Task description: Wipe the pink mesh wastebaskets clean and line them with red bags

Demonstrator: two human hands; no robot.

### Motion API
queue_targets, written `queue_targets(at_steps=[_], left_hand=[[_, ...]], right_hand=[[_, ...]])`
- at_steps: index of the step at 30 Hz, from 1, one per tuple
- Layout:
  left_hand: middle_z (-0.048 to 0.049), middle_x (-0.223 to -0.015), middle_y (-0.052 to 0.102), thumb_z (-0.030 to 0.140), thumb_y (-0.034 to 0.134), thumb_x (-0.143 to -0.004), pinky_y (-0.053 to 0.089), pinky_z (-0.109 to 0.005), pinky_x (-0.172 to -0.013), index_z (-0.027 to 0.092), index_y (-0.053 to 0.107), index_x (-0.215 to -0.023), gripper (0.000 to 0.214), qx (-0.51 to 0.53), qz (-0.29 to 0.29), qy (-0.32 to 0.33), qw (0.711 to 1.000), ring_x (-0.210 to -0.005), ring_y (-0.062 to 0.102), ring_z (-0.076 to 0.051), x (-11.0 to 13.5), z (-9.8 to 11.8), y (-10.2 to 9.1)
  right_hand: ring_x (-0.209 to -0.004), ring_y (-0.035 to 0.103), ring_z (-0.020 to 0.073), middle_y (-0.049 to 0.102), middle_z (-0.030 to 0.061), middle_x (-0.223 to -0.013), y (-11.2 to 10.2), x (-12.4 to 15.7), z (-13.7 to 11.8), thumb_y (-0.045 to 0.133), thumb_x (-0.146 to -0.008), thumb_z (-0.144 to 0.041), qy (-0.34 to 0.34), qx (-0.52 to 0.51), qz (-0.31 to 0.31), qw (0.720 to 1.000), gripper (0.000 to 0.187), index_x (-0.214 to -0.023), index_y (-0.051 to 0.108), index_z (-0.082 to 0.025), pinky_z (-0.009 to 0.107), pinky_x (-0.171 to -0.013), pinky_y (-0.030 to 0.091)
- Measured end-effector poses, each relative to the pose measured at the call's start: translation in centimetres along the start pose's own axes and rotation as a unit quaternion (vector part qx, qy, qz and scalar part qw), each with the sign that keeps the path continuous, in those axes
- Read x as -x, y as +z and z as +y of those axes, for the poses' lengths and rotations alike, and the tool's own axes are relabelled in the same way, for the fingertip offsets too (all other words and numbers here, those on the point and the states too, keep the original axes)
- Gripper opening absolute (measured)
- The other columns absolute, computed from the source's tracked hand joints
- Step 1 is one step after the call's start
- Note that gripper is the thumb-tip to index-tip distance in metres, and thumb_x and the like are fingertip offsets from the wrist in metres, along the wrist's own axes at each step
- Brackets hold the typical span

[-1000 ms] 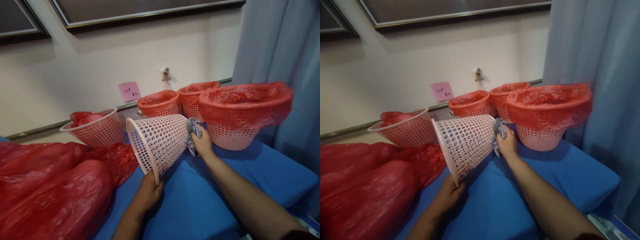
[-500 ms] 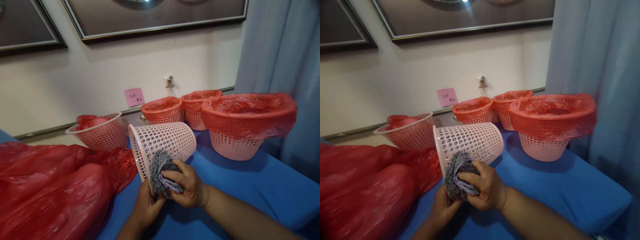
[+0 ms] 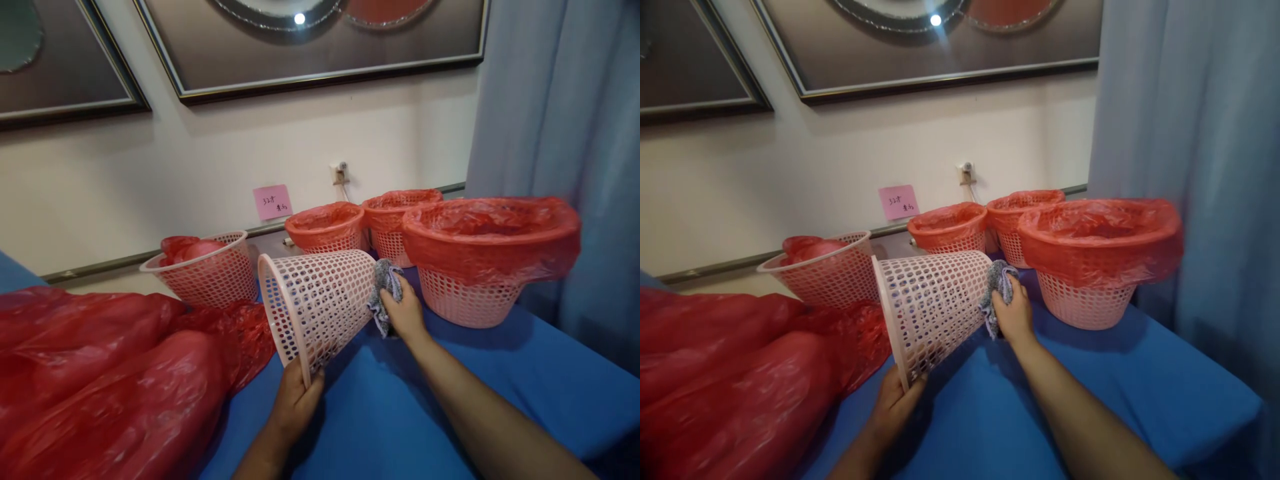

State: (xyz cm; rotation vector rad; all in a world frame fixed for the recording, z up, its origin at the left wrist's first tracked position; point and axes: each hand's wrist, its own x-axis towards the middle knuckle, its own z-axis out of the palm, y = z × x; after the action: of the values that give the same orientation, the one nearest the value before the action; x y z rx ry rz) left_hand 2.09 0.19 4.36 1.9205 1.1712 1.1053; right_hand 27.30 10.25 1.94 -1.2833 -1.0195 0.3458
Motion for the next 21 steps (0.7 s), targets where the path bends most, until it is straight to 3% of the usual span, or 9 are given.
queue_targets(at_steps=[2,4,8,10,12,15,17,19,21], left_hand=[[-0.0132,-0.135,0.073,0.03,0.06,-0.091,0.043,-0.053,-0.121,0.016,0.072,-0.132,0.045,-0.022,-0.016,0.007,1.0,-0.132,0.063,-0.034,-0.2,-0.2,0.2],[-0.0116,-0.135,0.073,0.026,0.06,-0.088,0.042,-0.053,-0.122,0.017,0.071,-0.132,0.047,-0.038,-0.028,0.011,0.999,-0.133,0.062,-0.034,-0.4,-0.1,0.2],[-0.0088,-0.133,0.074,0.017,0.057,-0.08,0.045,-0.052,-0.119,0.017,0.07,-0.133,0.054,-0.046,-0.044,0.014,0.998,-0.131,0.062,-0.032,-0.6,0.6,0.3],[-0.0087,-0.132,0.074,0.015,0.054,-0.078,0.048,-0.05,-0.117,0.015,0.07,-0.132,0.056,-0.048,-0.049,0.012,0.998,-0.131,0.062,-0.032,-0.5,0.8,0.3],[-0.0084,-0.131,0.075,0.014,0.052,-0.078,0.047,-0.05,-0.118,0.016,0.07,-0.132,0.057,-0.051,-0.056,0.016,0.997,-0.132,0.062,-0.031,-0.5,0.7,0.3],[-0.0077,-0.134,0.073,0.012,0.049,-0.076,0.043,-0.051,-0.121,0.018,0.069,-0.134,0.061,-0.052,-0.062,0.031,0.996,-0.134,0.061,-0.03,-0.6,0.4,0.3],[-0.0078,-0.137,0.072,0.01,0.049,-0.073,0.04,-0.053,-0.123,0.018,0.067,-0.137,0.067,-0.056,-0.066,0.038,0.996,-0.136,0.06,-0.03,-0.7,0.2,0.3],[-0.0083,-0.14,0.07,0.008,0.049,-0.071,0.038,-0.053,-0.125,0.018,0.064,-0.141,0.072,-0.068,-0.075,0.045,0.994,-0.139,0.057,-0.03,-0.8,0.2,0.4],[-0.0088,-0.142,0.069,0.006,0.048,-0.07,0.036,-0.054,-0.126,0.018,0.063,-0.143,0.075,-0.084,-0.09,0.053,0.991,-0.141,0.056,-0.03,-0.8,0.2,0.4]], right_hand=[[-0.114,0.068,0.0312,0.067,0.0154,-0.121,0.1,1.3,-0.6,0.065,-0.085,-0.043,-0.07,-0.006,-0.016,0.997,0.058,-0.138,0.062,-0.018,0.053,-0.103,0.056],[-0.12,0.066,0.0315,0.063,0.0162,-0.13,-0.1,3.5,-1.9,0.067,-0.087,-0.038,-0.18,-0.006,-0.059,0.982,0.057,-0.141,0.06,-0.021,0.052,-0.104,0.057],[-0.121,0.066,0.029,0.057,0.0149,-0.139,-0.9,7.3,-4.4,0.068,-0.087,-0.025,-0.393,-0.035,-0.171,0.903,0.058,-0.143,0.058,-0.026,0.046,-0.1,0.06],[-0.12,0.066,0.0284,0.058,0.0143,-0.137,-1.0,7.4,-4.5,0.067,-0.085,-0.022,-0.425,-0.042,-0.189,0.884,0.059,-0.143,0.058,-0.027,0.045,-0.099,0.06],[-0.12,0.066,0.0289,0.06,0.0146,-0.135,-0.8,6.0,-3.5,0.064,-0.085,-0.022,-0.362,-0.019,-0.16,0.918,0.056,-0.141,0.06,-0.025,0.047,-0.101,0.059],[-0.108,0.07,0.0286,0.068,0.0134,-0.119,-0.3,2.2,-0.8,0.062,-0.086,-0.03,-0.151,0.018,-0.058,0.987,0.051,-0.135,0.064,-0.021,0.049,-0.098,0.059],[-0.098,0.07,0.0276,0.071,0.0106,-0.108,-0.1,0.0,0.8,0.064,-0.083,-0.037,-0.031,0.006,-0.007,0.999,0.051,-0.13,0.066,-0.019,0.049,-0.095,0.06],[-0.097,0.07,0.0274,0.073,0.01,-0.106,0.0,-0.7,1.3,0.065,-0.081,-0.041,0.012,-0.014,0.016,1.0,0.053,-0.128,0.066,-0.018,0.05,-0.096,0.059],[-0.106,0.069,0.0293,0.071,0.0125,-0.114,-0.1,0.4,0.5,0.065,-0.083,-0.04,-0.038,-0.015,0.007,0.999,0.053,-0.131,0.065,-0.018,0.053,-0.101,0.057]])
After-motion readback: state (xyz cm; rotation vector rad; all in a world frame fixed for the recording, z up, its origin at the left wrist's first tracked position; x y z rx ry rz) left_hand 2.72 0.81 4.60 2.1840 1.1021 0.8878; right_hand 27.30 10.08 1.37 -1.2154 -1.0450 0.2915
